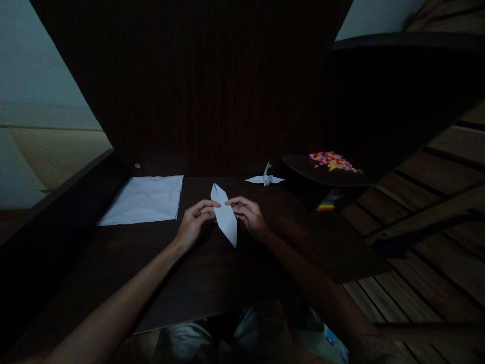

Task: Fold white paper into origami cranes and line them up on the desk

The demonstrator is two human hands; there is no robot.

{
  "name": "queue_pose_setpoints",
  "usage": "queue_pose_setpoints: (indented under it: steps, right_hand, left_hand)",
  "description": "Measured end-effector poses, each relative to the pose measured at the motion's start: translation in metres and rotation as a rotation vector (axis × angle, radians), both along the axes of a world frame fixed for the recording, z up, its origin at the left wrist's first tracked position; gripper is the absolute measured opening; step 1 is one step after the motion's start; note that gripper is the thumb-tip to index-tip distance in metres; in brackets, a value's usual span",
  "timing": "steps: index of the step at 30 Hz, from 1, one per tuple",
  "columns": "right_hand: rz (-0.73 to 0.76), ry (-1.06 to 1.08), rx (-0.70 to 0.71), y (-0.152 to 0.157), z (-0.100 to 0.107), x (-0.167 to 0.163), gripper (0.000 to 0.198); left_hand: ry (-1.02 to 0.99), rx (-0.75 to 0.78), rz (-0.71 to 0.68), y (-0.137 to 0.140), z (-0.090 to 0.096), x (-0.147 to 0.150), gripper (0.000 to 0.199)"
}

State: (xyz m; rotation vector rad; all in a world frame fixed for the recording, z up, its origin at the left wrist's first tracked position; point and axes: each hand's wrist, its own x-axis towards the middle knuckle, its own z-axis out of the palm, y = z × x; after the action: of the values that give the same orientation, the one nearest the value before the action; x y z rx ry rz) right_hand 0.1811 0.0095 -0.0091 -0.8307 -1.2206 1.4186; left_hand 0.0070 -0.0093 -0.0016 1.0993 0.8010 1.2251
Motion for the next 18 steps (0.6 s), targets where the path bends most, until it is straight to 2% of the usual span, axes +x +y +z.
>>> queue_pose_setpoints:
  steps: [5, 18]
  right_hand:
    - [0.05, 0.043, 0.043, 0.0004, -0.0021, 0.0018, 0.022]
    - [0.05, 0.022, 0.084, -0.0007, -0.0031, 0.0025, 0.021]
  left_hand:
    - [-0.008, 0.019, -0.013, 0.0, 0.0006, -0.0007, 0.021]
    - [0.006, 0.053, -0.009, -0.0011, 0.0013, -0.0033, 0.024]
